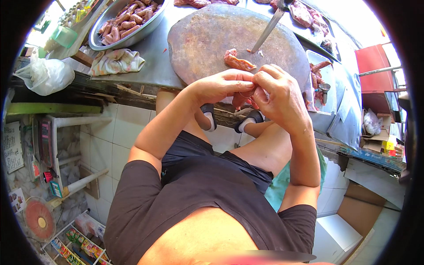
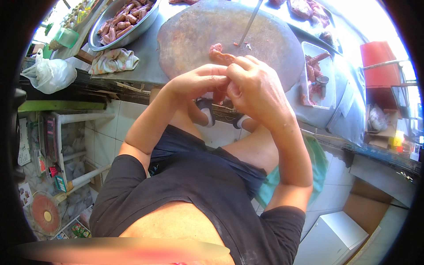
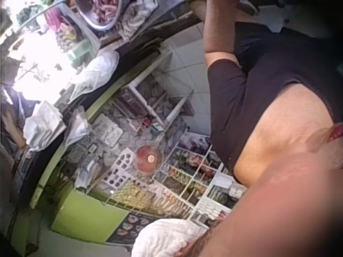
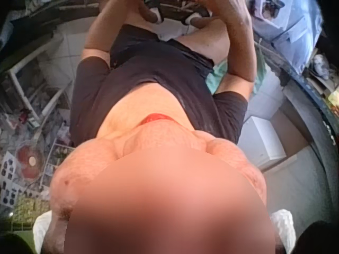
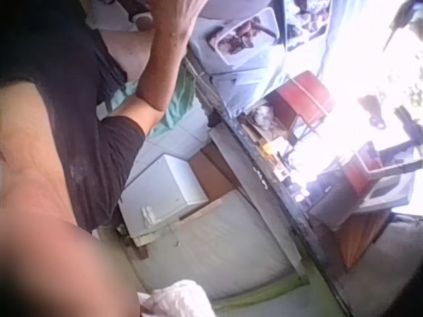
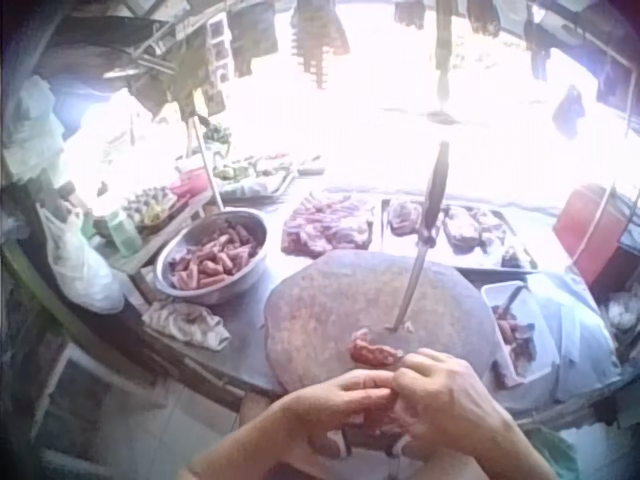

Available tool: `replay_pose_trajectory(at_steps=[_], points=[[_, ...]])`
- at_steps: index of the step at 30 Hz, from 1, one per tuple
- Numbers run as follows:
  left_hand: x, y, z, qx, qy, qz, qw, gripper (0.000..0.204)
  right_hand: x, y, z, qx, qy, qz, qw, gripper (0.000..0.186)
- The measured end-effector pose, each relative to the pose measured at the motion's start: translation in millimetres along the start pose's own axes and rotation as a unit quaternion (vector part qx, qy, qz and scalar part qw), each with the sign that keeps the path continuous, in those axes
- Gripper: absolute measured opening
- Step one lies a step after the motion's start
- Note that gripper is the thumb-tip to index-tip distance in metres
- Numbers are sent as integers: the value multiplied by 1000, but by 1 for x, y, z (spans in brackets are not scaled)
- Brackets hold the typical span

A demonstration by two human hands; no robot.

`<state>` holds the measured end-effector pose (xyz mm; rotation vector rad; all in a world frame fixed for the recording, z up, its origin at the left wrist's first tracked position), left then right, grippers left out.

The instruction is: The person fills sausage casings with ground meat using a metal funnel, ties off sections with string, and coils the finished links on a cutting board. They repeat the process multiple times, handling the meat, funnel, and string by hand.

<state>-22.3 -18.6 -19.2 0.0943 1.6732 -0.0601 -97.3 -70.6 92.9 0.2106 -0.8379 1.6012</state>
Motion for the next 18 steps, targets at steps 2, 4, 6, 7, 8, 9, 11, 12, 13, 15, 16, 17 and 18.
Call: replay_pose_trajectory(at_steps=[2,4,6,7,8,9,11,12,13,15,16,17,18], points=[[-5,-2,0,27,16,-26,999,33,-3,1,-1,-4,3,-4,1000,14],[-5,-3,-3,64,33,-23,997,34,-6,3,-2,-6,4,-4,1000,14],[-4,-4,-1,68,-37,-17,997,34,-7,4,-4,-9,2,3,1000,14],[-3,-6,1,71,-68,-9,995,35,-8,5,-6,-11,0,6,1000,14],[-4,-7,-1,85,-69,-19,994,35,-8,6,-6,-15,-2,7,1000,14],[-4,-8,-1,92,-68,-19,993,35,-9,7,-7,-15,-1,6,1000,14],[-5,-9,-1,106,-70,-16,992,34,-11,9,-7,-24,-2,7,1000,15],[-4,-9,-2,113,-73,-14,991,33,-12,10,-8,-20,-6,7,1000,15],[-2,-10,-2,112,-82,3,990,32,-12,12,-8,-25,-10,8,1000,15],[-1,-11,0,92,-130,-5,987,31,-13,15,-6,-31,0,11,999,15],[0,-12,2,78,-154,-2,985,30,-13,17,-6,-30,12,14,999,16],[2,-13,0,78,-164,-4,983,28,-13,18,-6,-29,22,18,999,17],[3,-13,-1,77,-174,-6,982,26,-14,19,-8,-21,32,13,999,18]])
Point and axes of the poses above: each hand's wrist, its own y-axis away from the middle knuckle, its own z-axis out of the back of the hand, x = y × z, the point moved 8 cm from there along -y, towards the middle knuckle, and after that the axes turned 14 degrees about -y, right-handed, at the moved point
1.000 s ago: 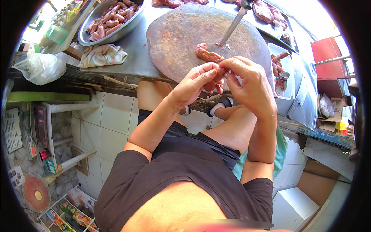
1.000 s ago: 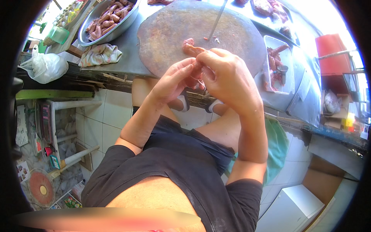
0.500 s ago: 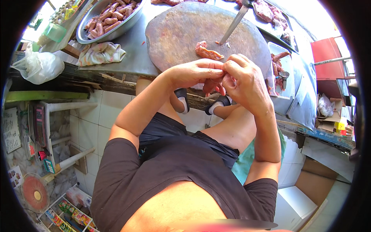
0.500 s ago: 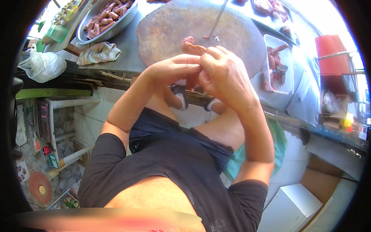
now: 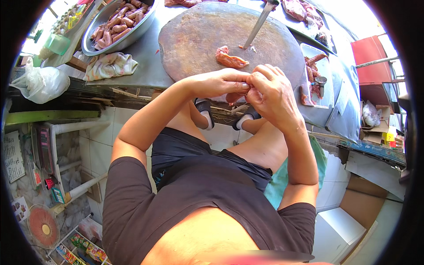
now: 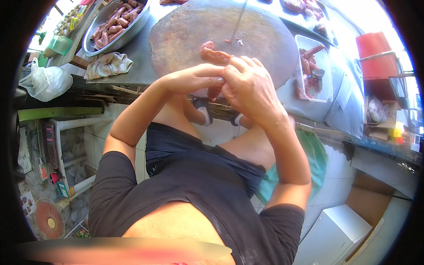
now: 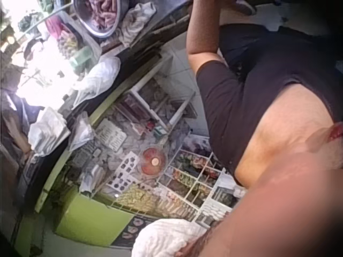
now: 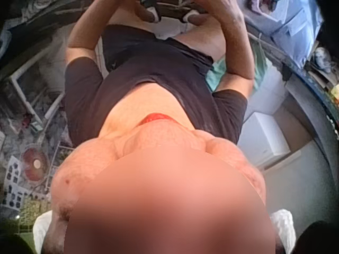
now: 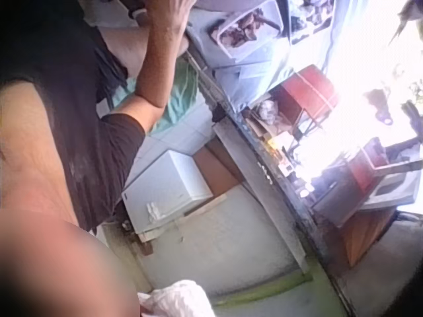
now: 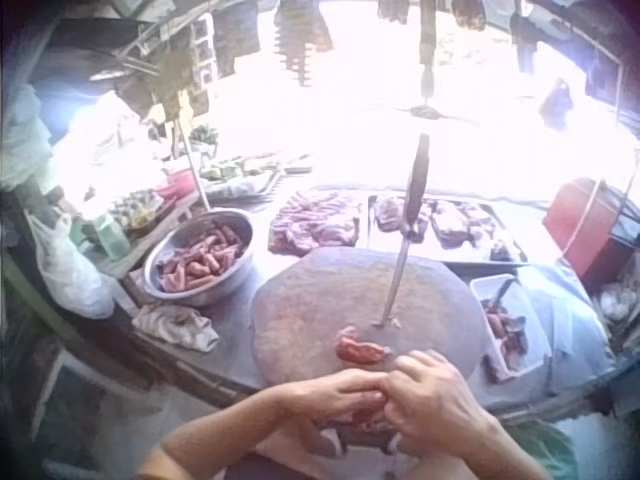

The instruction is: The person fills sausage casings with ground meat using a metal funnel, ties off sections with string, and coils the finished links on a cutting board. They repeat the process multiple times, handling the meat, funnel, and string by hand.

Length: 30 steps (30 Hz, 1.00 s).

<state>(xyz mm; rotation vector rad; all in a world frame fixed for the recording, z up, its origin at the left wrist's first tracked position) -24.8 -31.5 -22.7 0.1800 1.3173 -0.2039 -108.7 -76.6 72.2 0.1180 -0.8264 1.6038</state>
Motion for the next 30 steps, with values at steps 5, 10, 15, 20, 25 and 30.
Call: replay_pose_trajectory(at_steps=[5,10,15,20,25,30], points=[[-1,1,-9,-2,-1,-19,1000,19,12,0,-3,19,5,10,1000,28],[-5,-3,-7,-14,-30,-39,999,22,21,-5,1,-12,11,16,1000,22],[-1,-2,-7,-2,-64,-14,998,23,23,-8,0,-20,18,19,999,17],[-8,2,-4,-10,-116,-20,993,21,26,-7,-2,-16,18,22,999,20],[-18,6,6,-73,-157,-36,984,26,13,-6,-4,-4,17,4,1000,24],[-25,5,7,-144,-157,-19,977,22,-1,4,-1,-50,11,8,999,18]])
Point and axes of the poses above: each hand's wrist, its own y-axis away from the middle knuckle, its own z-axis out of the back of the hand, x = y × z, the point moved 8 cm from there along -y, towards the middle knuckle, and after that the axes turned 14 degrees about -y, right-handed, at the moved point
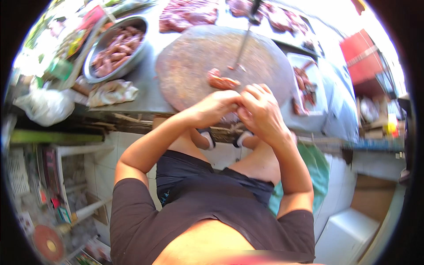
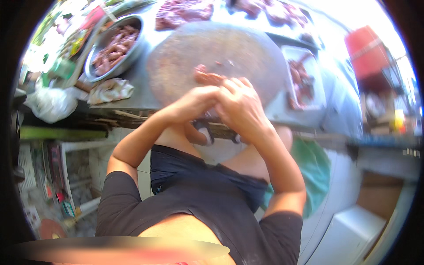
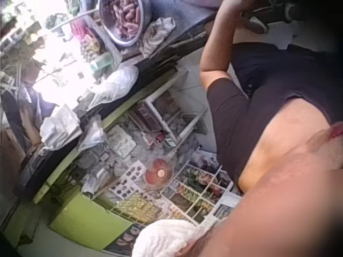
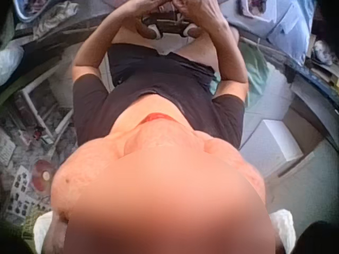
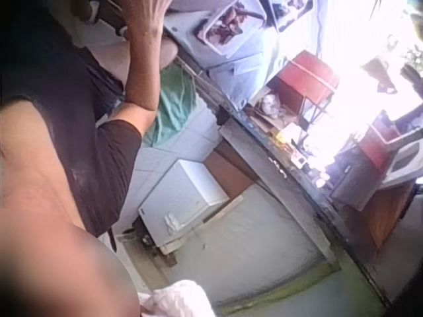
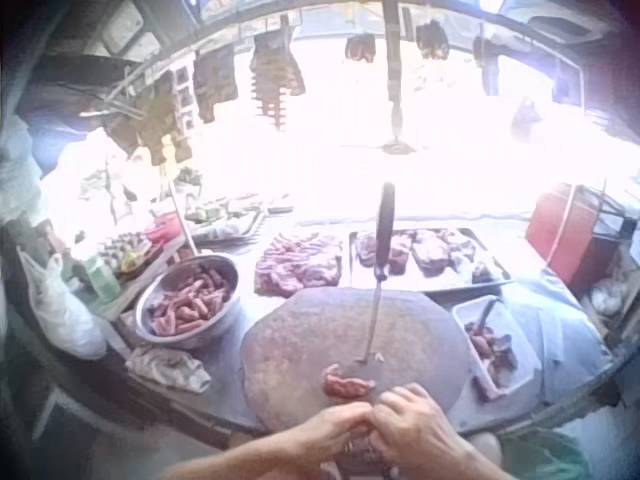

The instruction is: The person fills sausage casings with ground meat using a metal funnel, ties off sections with string, and coils the finished links on a cutting board. They repeat the process multiple times, handling the meat, funnel, and string by hand.

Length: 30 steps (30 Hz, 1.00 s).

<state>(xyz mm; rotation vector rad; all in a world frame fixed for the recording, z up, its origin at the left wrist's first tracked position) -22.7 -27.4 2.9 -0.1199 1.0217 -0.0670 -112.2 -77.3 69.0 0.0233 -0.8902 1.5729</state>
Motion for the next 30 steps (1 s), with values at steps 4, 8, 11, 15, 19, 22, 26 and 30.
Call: replay_pose_trajectory(at_steps=[4,8,11,15,19,22,26,30], points=[[-10,-3,-3,-3,-33,6,999,17,-6,10,8,-38,-18,-20,999,14],[-18,-8,-4,-39,-64,-24,997,15,-8,14,16,-84,-50,-36,995,12],[-12,-10,-6,-43,-43,-8,998,14,-12,19,23,-110,-67,-65,990,10],[7,-6,-5,-51,60,44,996,19,-37,36,41,-156,-131,-160,966,6],[19,-5,0,-89,177,49,979,24,-76,70,88,-294,-146,-219,919,7],[30,-1,-2,-101,260,84,957,25,-124,106,116,-382,-125,-296,867,10],[35,4,-4,-117,285,90,947,26,-181,147,139,-377,3,-340,862,12],[37,9,-1,-133,270,113,947,27,-219,184,138,-333,125,-422,834,18]])
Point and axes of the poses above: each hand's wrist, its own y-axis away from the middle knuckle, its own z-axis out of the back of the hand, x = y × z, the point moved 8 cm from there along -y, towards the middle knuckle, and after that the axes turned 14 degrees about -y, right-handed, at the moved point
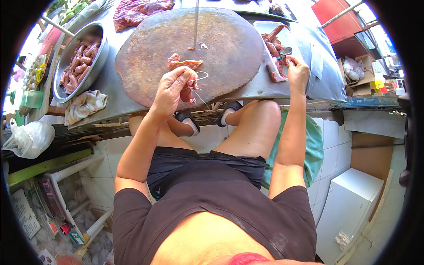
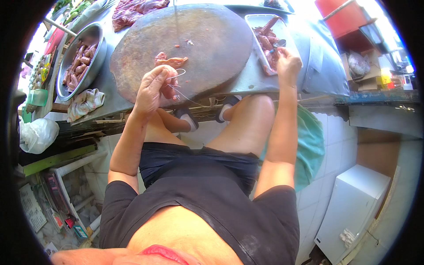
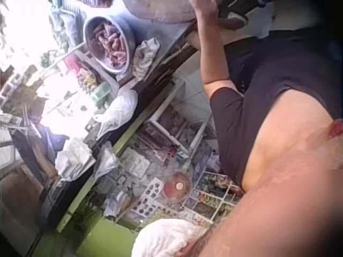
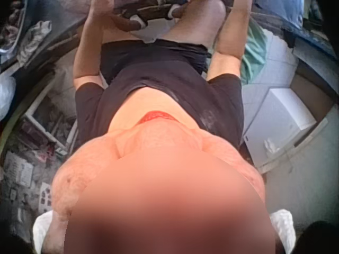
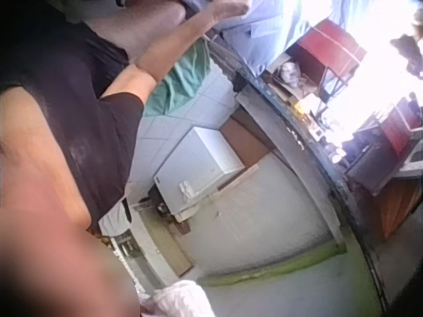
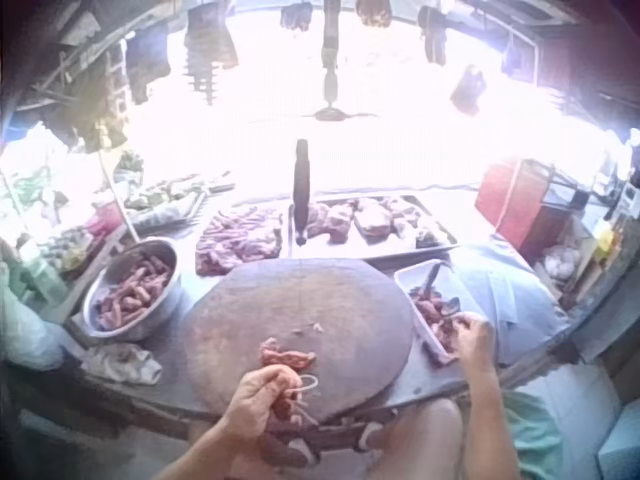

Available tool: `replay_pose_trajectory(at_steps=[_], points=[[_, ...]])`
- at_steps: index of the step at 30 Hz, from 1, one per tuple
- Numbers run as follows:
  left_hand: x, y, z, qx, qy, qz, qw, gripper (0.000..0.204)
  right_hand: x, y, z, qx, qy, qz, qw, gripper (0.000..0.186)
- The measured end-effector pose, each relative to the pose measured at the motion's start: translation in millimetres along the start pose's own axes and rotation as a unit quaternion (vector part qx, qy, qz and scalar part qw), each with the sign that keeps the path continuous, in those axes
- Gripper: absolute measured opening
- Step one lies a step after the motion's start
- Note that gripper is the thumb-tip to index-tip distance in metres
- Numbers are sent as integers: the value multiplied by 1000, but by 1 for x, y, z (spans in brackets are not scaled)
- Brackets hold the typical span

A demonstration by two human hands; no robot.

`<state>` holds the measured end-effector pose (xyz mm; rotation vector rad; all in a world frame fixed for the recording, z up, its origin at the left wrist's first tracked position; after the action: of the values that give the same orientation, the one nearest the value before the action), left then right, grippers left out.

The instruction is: The person fills sausage casings with ground meat using a metal funnel, ties off sections with string, and coils the finished links on a cutting board. They repeat the process multiple times, handling the meat, funnel, and string by hand.

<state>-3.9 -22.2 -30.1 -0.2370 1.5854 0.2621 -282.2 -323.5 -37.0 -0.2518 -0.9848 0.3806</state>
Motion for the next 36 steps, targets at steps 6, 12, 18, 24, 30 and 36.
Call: replay_pose_trajectory(at_steps=[6,12,18,24,30,36], points=[[-9,7,11,-49,-11,-7,999,28,-12,5,1,-13,13,55,998,12],[-14,20,25,-88,97,-56,990,29,-4,14,-6,-22,138,119,983,8],[-10,42,47,-151,159,-98,971,28,15,34,-28,50,185,156,969,15],[-4,46,60,-178,167,-89,966,29,23,42,-42,115,201,131,964,26],[1,50,64,-188,187,-84,961,29,44,50,-37,147,230,147,951,24],[5,49,71,-211,196,-100,952,27,99,65,-14,86,28,130,987,17]])
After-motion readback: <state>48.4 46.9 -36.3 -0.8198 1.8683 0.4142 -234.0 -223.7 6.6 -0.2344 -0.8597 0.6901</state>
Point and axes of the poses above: each hand's wrist, its own y-axis away from the middle knuckle, its own z-axis out of the back of the hand, x = y × z, the point moved 8 cm from there along -y, towards the middle knuckle, and after that the axes turned 14 degrees about -y, right-handed, at the moved point
